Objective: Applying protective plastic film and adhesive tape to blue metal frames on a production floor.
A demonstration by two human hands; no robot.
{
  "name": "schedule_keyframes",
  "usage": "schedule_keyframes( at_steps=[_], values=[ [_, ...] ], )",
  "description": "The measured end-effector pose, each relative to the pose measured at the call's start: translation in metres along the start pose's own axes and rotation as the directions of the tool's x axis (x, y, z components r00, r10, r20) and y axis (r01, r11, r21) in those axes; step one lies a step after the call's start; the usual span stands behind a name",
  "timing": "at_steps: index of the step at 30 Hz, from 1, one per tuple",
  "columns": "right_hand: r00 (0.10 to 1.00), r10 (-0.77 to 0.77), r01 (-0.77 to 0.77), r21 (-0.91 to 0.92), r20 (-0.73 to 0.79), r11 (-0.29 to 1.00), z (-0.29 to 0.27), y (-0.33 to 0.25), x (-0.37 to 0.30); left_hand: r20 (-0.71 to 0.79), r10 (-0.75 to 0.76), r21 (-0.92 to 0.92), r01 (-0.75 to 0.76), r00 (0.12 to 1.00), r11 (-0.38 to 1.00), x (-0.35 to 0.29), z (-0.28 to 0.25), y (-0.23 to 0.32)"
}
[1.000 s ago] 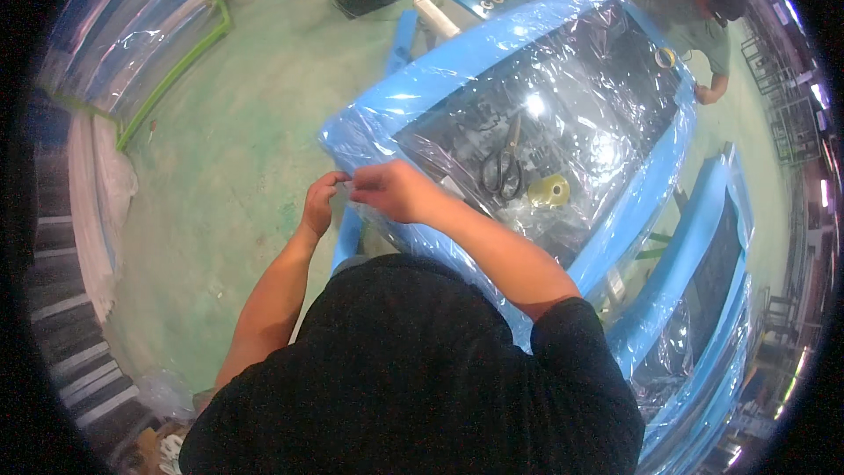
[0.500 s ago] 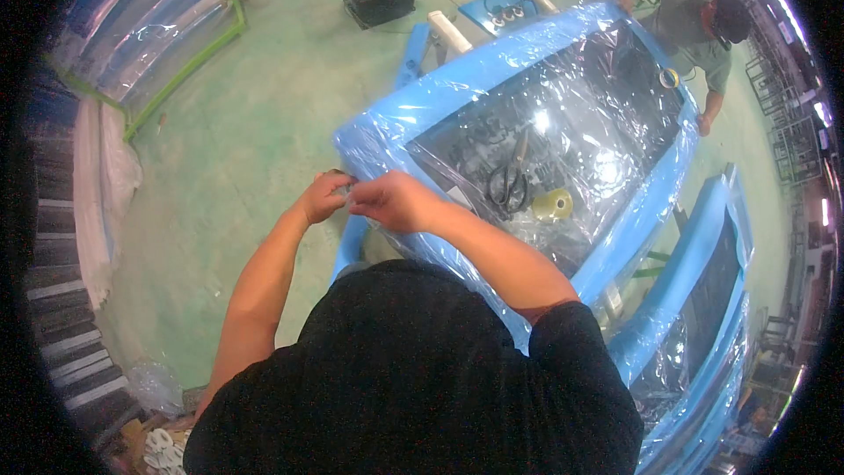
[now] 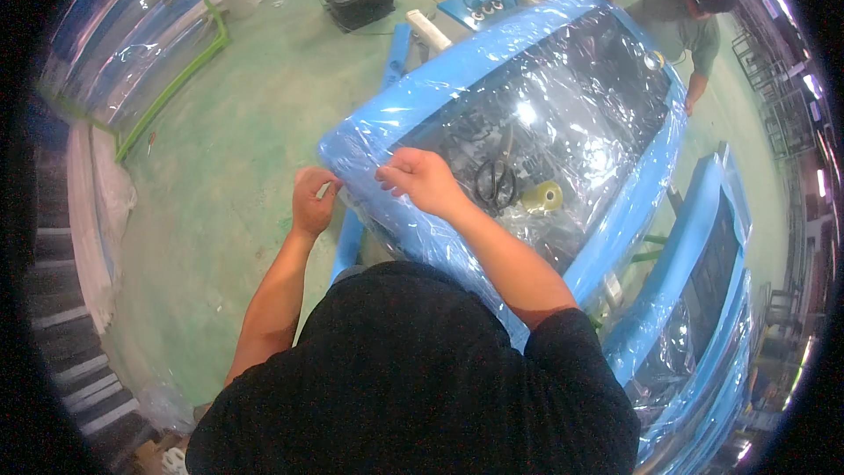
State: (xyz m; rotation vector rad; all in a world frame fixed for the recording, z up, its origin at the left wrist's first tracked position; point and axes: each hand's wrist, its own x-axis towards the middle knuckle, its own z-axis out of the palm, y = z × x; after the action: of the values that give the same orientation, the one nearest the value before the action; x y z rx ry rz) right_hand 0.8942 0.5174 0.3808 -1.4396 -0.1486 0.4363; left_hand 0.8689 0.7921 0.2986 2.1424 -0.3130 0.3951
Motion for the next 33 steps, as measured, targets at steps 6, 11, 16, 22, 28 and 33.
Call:
schedule_keyframes(
  at_steps=[6,11,16,22,28,33],
  values=[
    [0.994,0.033,-0.039,-0.059,-0.105,0.998,-0.015,-0.001,0.026,-0.093,0.231,0.124,-0.219,0.968,0.968,0.026,0.005,0.018],
    [0.979,0.132,-0.122,0.073,-0.157,0.990,-0.026,0.015,0.026,0.125,0.284,0.103,-0.298,0.950,0.949,0.057,0.011,0.045],
    [0.961,0.277,-0.267,-0.189,0.026,0.945,-0.031,-0.003,-0.013,0.175,-0.080,-0.108,0.100,0.981,0.989,0.065,0.028,0.016],
    [0.964,0.267,-0.250,-0.351,0.000,0.902,-0.059,-0.003,-0.059,0.264,-0.245,-0.474,0.347,0.933,0.810,0.072,0.021,-0.004],
    [0.958,0.250,-0.281,-0.295,-0.137,0.913,-0.066,0.026,-0.053,0.278,-0.256,-0.236,0.324,0.926,0.916,0.080,0.032,0.020],
    [0.977,0.076,-0.174,-0.543,-0.199,0.822,-0.056,0.019,-0.068,0.296,-0.251,-0.234,0.325,0.921,0.916,0.090,0.041,0.024]
  ],
)
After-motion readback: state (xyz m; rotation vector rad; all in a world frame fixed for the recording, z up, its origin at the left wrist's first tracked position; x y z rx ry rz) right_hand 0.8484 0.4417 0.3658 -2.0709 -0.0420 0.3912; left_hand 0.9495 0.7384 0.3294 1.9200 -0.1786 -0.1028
